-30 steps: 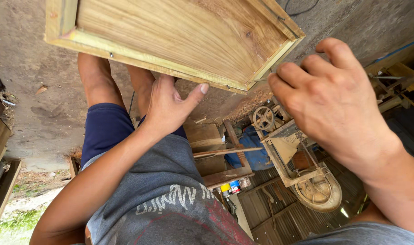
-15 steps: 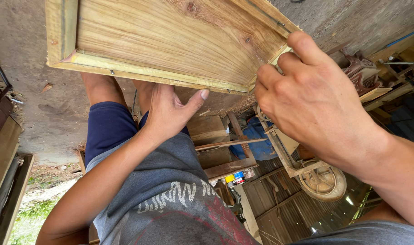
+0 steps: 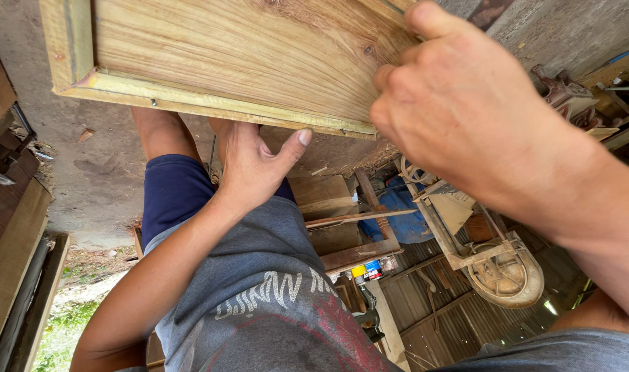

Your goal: The person assembles a small wooden frame by fitting thin wooden strips into grooves, then hammers nails into the corners to secure the pieces. The person uses a chisel to clean up the edges and checks the fit of the frame.

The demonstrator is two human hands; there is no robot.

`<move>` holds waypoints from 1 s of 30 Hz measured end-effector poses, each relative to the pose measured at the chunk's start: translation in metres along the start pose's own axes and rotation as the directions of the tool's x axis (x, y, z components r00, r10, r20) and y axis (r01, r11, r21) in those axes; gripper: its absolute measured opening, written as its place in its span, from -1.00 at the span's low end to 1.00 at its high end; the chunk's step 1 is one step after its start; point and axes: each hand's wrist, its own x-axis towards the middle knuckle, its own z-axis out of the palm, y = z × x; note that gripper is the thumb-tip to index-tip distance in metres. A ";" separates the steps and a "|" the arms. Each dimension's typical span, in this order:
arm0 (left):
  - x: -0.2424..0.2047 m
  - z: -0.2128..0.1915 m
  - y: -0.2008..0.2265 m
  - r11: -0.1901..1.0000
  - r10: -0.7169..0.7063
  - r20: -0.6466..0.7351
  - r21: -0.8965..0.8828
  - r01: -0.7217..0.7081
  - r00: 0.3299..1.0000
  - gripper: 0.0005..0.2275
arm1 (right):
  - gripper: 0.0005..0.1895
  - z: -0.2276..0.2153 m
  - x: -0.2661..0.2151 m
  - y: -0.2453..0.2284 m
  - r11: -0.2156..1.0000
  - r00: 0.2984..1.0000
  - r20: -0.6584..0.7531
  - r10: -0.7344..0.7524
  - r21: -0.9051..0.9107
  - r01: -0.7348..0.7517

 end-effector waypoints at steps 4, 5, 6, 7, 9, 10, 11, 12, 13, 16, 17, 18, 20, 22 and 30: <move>-0.002 0.002 -0.002 1.000 -0.023 -0.005 -0.021 0.023 1.000 -0.45 | -0.73 0.001 -0.005 0.006 0.996 0.985 -0.168 0.047 -0.066 -0.058; -0.002 0.003 -0.003 1.000 -0.027 -0.001 -0.007 0.027 1.000 -0.44 | -0.73 0.002 -0.006 0.006 0.997 0.990 -0.134 0.044 -0.063 -0.053; -0.003 0.004 -0.005 0.999 -0.020 -0.006 -0.025 0.020 1.000 -0.45 | -0.72 0.004 -0.006 0.005 0.997 0.994 -0.099 0.042 -0.059 -0.048; -0.004 0.005 -0.006 0.999 -0.013 -0.012 -0.044 0.012 1.000 -0.45 | -0.72 0.006 -0.006 0.004 0.998 0.997 -0.064 0.039 -0.054 -0.042; -0.006 0.007 -0.011 0.997 0.020 -0.012 -0.077 -0.021 1.000 -0.44 | -0.74 0.009 -0.008 0.003 0.999 0.991 -0.132 0.032 -0.036 -0.037; -0.007 0.008 -0.013 0.995 0.047 -0.008 -0.091 -0.048 0.999 -0.42 | -0.75 0.010 -0.010 0.002 0.999 0.986 -0.167 0.030 -0.028 -0.035; -0.008 0.008 -0.015 0.992 0.075 -0.005 -0.106 -0.075 0.997 -0.40 | -0.77 0.011 -0.013 0.003 0.999 0.988 -0.150 0.040 -0.002 -0.041; -0.009 0.008 -0.017 0.992 0.078 -0.002 -0.100 -0.078 0.997 -0.42 | -0.78 0.013 -0.017 0.004 0.999 0.990 -0.131 0.049 0.024 -0.047; -0.009 0.008 -0.018 0.992 0.081 0.000 -0.094 -0.081 0.997 -0.44 | -0.79 0.015 -0.021 0.005 0.997 0.992 -0.113 0.058 0.050 -0.052; -0.009 0.010 -0.020 0.986 0.113 -0.019 -0.121 -0.115 0.993 -0.43 | -0.96 0.028 -0.053 0.004 0.939 0.953 -0.184 0.239 0.294 -0.179; -0.010 0.010 -0.020 0.982 0.129 -0.033 -0.134 -0.132 0.991 -0.41 | -0.91 0.036 -0.065 -0.003 0.930 0.914 -0.285 0.288 0.312 -0.196; -0.008 0.009 -0.019 0.985 0.115 -0.026 -0.125 -0.117 0.993 -0.41 | -0.86 0.047 -0.076 -0.013 0.921 0.860 -0.386 0.333 0.329 -0.210; -0.007 0.007 -0.018 0.991 0.087 -0.011 -0.105 -0.087 0.996 -0.40 | -0.82 0.080 -0.087 -0.030 0.848 0.782 -0.432 0.449 0.482 -0.221; -0.007 0.007 -0.017 0.986 0.082 -0.006 -0.146 -0.082 0.997 -0.38 | -0.82 0.119 -0.086 -0.056 0.727 0.716 -0.410 0.565 0.657 -0.198; -0.009 0.010 -0.022 0.931 0.164 -0.002 -0.330 -0.155 0.986 -0.45 | -0.74 0.196 -0.077 -0.109 0.702 0.505 -0.565 0.652 0.702 -0.121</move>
